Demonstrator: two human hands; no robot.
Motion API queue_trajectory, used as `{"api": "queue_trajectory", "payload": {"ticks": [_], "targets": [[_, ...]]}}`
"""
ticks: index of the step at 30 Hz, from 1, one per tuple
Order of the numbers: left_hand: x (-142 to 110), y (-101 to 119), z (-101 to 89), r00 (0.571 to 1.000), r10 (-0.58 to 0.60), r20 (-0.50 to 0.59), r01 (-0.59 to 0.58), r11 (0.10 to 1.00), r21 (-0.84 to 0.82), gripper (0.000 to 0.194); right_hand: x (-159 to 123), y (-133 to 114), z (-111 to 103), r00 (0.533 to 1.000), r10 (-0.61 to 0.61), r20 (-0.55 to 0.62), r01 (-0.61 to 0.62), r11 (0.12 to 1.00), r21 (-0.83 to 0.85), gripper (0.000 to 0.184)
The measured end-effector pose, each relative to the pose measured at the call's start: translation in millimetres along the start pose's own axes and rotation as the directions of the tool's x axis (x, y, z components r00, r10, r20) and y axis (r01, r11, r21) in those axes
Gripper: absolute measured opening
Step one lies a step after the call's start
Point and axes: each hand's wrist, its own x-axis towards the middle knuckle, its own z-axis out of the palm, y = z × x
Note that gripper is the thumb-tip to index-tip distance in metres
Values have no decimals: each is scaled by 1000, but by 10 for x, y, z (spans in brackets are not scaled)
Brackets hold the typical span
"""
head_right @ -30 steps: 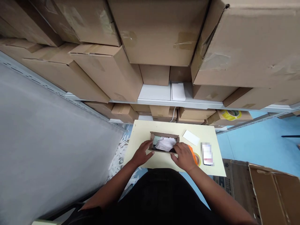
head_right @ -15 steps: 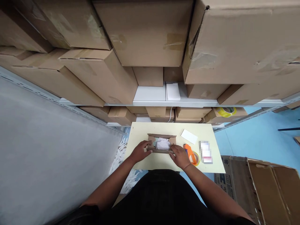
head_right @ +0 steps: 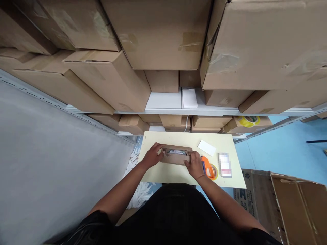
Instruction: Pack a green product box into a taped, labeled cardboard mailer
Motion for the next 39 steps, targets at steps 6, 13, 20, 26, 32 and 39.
{"api": "queue_trajectory", "payload": {"ticks": [6,13,20,26,32,39], "targets": [[-106,23,96,995,102,-24,-97,983,158,23,-122,130,123,992,63,-106,-65,998,-21,41],[-123,-33,339,987,151,-50,-133,957,259,17,-124,94,44,1000,-5,31,7,996,-84,32],[-160,-98,489,969,203,-141,-152,939,310,19,-62,113,-171,995,2,105,10,994,-113,29],[-214,-122,559,963,174,-204,-116,956,268,18,263,533,-643,954,277,114,-240,935,-262,32],[-220,-162,634,965,123,-230,-77,977,198,15,40,394,-525,922,116,368,-44,979,-198,22],[-216,-137,603,978,92,-188,-52,977,208,17,-750,852,-262,970,226,89,-154,855,-496,29]]}}
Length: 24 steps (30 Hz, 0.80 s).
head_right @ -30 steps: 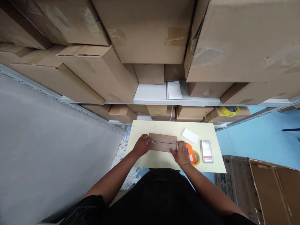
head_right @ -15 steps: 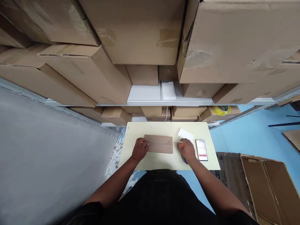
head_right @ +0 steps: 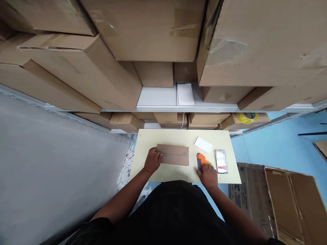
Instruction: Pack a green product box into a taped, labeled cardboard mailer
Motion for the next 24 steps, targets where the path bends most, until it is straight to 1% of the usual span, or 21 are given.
{"api": "queue_trajectory", "payload": {"ticks": [3,7,10,12,14,16,18,20,21,22,23,24], "targets": [[19,21,-25,999,27,22,-28,999,30,16,-34,93,189,999,20,-43,-20,1000,8,26],[66,82,-58,991,104,84,-108,993,45,22,-7,57,272,998,55,-36,-53,997,57,19],[113,141,-68,980,155,125,-163,985,57,27,-31,17,271,997,47,-58,-40,994,104,16],[136,165,-64,980,154,127,-164,984,72,26,-49,-1,253,997,48,-60,-40,990,135,16],[144,170,-53,983,140,120,-150,986,75,27,-47,-11,201,996,84,-40,-75,980,186,19],[137,159,-39,984,136,112,-144,988,62,29,-30,-7,95,987,159,12,-156,950,270,23],[120,145,-22,986,137,95,-142,989,47,31,-8,7,-77,957,268,108,-289,878,382,30],[100,141,1,990,125,64,-127,991,30,31,16,9,-309,904,376,203,-425,749,508,35],[91,144,15,992,115,48,-116,993,18,31,32,-6,-439,881,417,224,-465,671,578,35],[82,148,31,994,102,34,-103,995,3,31,55,-36,-572,872,439,218,-465,599,652,35],[73,153,47,996,87,21,-87,996,-14,31,88,-87,-703,879,434,198,-429,536,727,33],[64,157,64,997,71,11,-70,997,-34,32,132,-158,-826,895,412,170,-375,489,788,32]]}}
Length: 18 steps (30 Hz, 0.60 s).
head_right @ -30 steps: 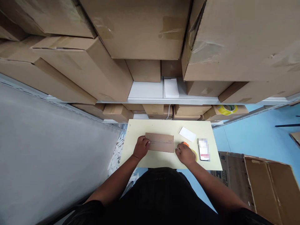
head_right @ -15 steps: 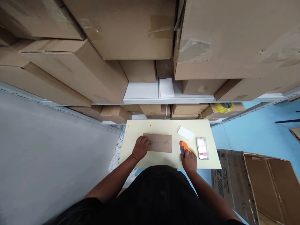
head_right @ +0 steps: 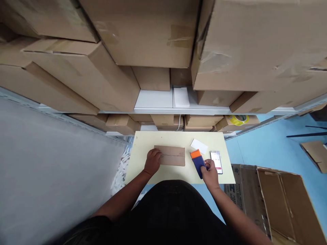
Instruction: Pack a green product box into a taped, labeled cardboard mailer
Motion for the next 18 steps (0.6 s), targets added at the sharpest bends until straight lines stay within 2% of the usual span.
{"api": "queue_trajectory", "payload": {"ticks": [3,6,9,12,14,15,16,18], "targets": [[-32,2,48,999,-41,-24,39,997,-65,35,-14,-447,146,986,-146,80,135,984,120,32],[-64,6,76,997,-54,-61,47,993,-108,36,-2,-793,478,947,-229,224,213,972,97,38],[-70,30,55,993,-91,-79,80,988,-130,34,30,-967,818,891,-299,341,305,952,35,40],[-40,51,-42,968,-232,-91,207,953,-223,29,77,-1016,1030,855,-347,385,388,921,-33,36],[-8,51,-144,912,-407,-55,357,851,-386,23,108,-1033,1090,840,-365,401,424,903,-66,32],[9,47,-199,868,-496,15,440,754,-487,23,121,-1044,1103,831,-371,414,438,896,-77,31],[27,44,-252,818,-563,121,518,629,-579,27,132,-1058,1109,822,-374,429,448,890,-84,30],[63,42,-341,720,-592,362,640,366,-675,41,150,-1090,1113,809,-373,454,457,885,-88,29]]}}
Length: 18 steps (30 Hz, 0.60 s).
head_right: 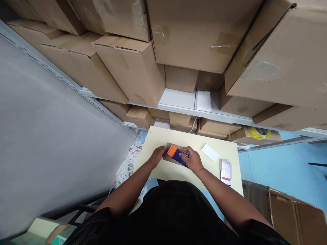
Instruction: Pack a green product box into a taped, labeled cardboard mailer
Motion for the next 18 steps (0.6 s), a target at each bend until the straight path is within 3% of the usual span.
{"api": "queue_trajectory", "payload": {"ticks": [3,10,14,18], "targets": [[-2,73,-12,982,-147,119,165,974,-153,52,37,-19,-7,1000,10,16,-10,1000,5,31],[32,11,54,966,-168,196,239,866,-438,55,127,6,-34,997,13,72,-14,1000,16,30],[42,-41,46,959,-210,189,274,857,-437,49,187,-3,-64,993,7,121,-11,999,32,31],[24,-60,73,974,-217,64,226,921,-318,40,259,-29,-63,984,10,180,-18,999,42,31]]}}
